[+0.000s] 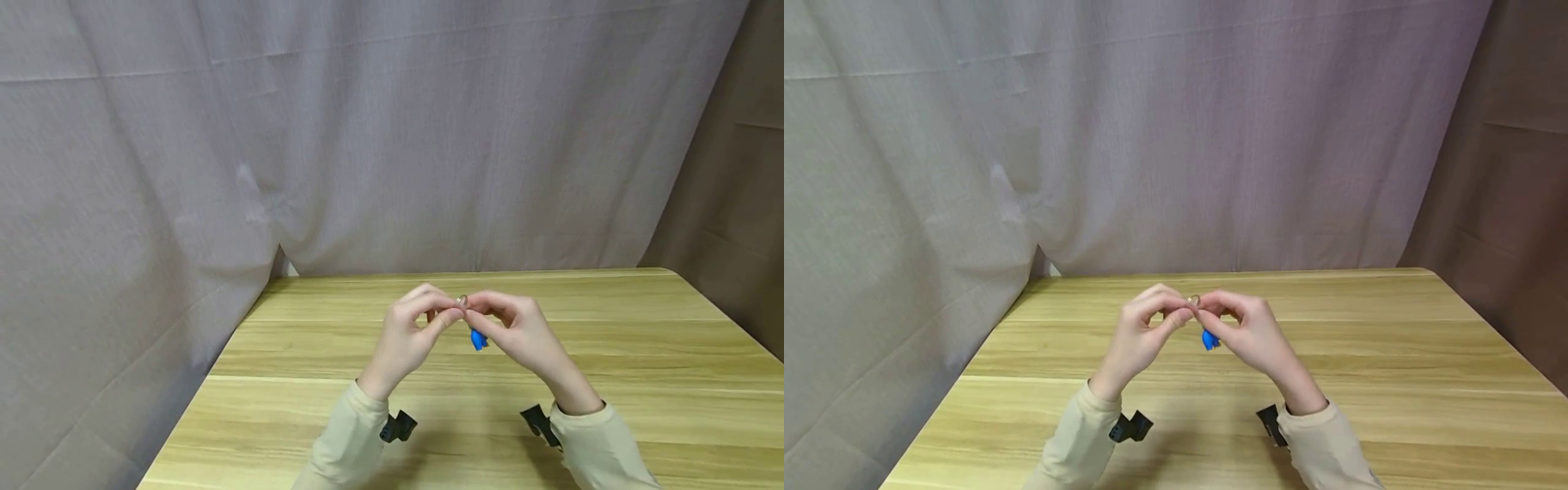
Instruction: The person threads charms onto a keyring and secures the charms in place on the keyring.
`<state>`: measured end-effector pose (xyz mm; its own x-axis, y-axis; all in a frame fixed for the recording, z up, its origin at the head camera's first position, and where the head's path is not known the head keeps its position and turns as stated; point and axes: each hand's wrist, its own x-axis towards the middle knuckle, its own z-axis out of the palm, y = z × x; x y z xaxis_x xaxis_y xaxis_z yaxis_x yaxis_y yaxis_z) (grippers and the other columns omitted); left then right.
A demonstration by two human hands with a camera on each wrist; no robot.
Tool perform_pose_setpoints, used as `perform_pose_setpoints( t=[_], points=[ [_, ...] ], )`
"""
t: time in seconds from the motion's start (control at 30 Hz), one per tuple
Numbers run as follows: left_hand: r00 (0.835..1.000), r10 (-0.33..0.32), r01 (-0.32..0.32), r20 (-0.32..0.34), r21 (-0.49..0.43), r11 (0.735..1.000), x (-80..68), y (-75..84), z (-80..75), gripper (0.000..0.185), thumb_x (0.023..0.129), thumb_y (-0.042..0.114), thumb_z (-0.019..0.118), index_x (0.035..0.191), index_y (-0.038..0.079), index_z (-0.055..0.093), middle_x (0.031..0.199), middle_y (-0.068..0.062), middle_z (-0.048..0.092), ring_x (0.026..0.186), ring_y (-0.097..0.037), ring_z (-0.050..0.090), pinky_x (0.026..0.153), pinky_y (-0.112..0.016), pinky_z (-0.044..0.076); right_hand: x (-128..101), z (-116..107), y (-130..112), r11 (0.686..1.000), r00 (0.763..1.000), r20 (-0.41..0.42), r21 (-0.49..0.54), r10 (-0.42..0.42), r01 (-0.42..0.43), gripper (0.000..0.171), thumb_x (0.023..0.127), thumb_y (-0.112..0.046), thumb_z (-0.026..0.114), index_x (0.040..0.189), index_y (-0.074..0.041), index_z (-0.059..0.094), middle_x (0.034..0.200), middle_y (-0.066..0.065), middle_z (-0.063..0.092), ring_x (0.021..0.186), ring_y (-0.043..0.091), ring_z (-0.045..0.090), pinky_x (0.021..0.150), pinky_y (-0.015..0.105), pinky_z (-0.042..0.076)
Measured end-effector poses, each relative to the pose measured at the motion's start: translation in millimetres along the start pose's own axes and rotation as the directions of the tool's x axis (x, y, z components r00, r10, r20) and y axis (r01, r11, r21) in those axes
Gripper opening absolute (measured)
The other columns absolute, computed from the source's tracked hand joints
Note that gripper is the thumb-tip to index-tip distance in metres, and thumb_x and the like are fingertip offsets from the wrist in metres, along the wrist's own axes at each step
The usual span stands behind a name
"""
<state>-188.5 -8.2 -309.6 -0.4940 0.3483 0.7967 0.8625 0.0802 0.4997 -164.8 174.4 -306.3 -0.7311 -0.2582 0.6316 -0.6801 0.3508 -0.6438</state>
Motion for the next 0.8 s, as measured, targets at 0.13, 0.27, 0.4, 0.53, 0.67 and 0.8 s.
perform_pose_setpoints(
  t=[0.13,0.27,0.4,0.53,0.67,0.8],
  points=[
    [1.0,-0.002,0.002,-0.026,0.003,1.0,0.3,0.8,-1.8,0.006,0.088,0.007,0.069,0.087,0.002,0.071,0.083,-0.008,0.069,0.073,-0.011,0.058,0.065,-0.018,0.048,0.2,5.0,-0.7,0.986,0.992,-0.04,-0.126,-0.118,0.112,0.016,0.085,0.006,0.067,0.094,-0.007,0.07,0.078,-0.004,0.07,0.077,0.0,0.062,0.075,0.014,0.05],
    [0.999,-0.052,0.052,-0.017,-0.007,0.999,-0.1,1.4,-3.7,0.008,0.089,0.008,0.067,0.084,0.002,0.07,0.08,-0.009,0.068,0.071,-0.011,0.059,0.067,-0.02,0.05,-0.7,8.4,-1.1,0.952,0.979,-0.065,-0.257,-0.192,0.169,0.008,0.087,-0.002,0.069,0.09,-0.008,0.071,0.078,-0.005,0.069,0.072,-0.001,0.059,0.068,0.014,0.049],
    [0.991,-0.133,0.133,0.009,-0.067,0.989,-0.1,1.4,-5.1,0.01,0.09,0.007,0.066,0.085,0.0,0.07,0.08,-0.013,0.068,0.067,-0.006,0.058,0.068,-0.021,0.053,-1.2,8.8,-1.6,0.937,0.976,-0.059,-0.296,-0.21,0.184,0.006,0.088,-0.003,0.068,0.089,-0.008,0.071,0.078,-0.006,0.068,0.072,-0.001,0.058,0.067,0.013,0.048],
    [0.974,-0.225,0.227,0.036,-0.133,0.965,0.7,1.1,-5.9,0.012,0.092,0.008,0.064,0.086,-0.001,0.07,0.078,-0.016,0.066,0.066,-0.001,0.056,0.065,-0.02,0.05,-0.5,9.6,-2.6,0.934,0.975,-0.06,-0.307,-0.213,0.185,0.017,0.082,0.005,0.07,0.091,-0.009,0.071,0.078,-0.004,0.068,0.07,-0.001,0.057,0.064,0.012,0.047],
    [0.935,-0.347,0.354,0.07,-0.238,0.905,0.5,1.8,-6.6,0.015,0.093,0.01,0.063,0.091,-0.003,0.069,0.081,-0.022,0.063,0.069,-0.002,0.056,0.067,-0.019,0.048,0.3,10.2,-4.2,0.932,0.975,-0.066,-0.316,-0.21,0.179,0.02,0.08,0.007,0.071,0.094,-0.008,0.071,0.077,-0.003,0.068,0.068,-0.002,0.056,0.06,0.013,0.046],
    [0.903,-0.415,0.428,0.115,-0.356,0.831,0.2,4.7,-7.2,0.015,0.092,0.005,0.063,0.1,-0.008,0.067,0.097,-0.029,0.064,0.078,-0.003,0.061,0.074,-0.02,0.052,0.8,8.9,-6.0,0.931,0.977,-0.066,-0.32,-0.205,0.174,0.019,0.081,0.007,0.07,0.095,-0.006,0.071,0.079,-0.002,0.069,0.069,-0.002,0.057,0.061,0.015,0.047]
  ],
)
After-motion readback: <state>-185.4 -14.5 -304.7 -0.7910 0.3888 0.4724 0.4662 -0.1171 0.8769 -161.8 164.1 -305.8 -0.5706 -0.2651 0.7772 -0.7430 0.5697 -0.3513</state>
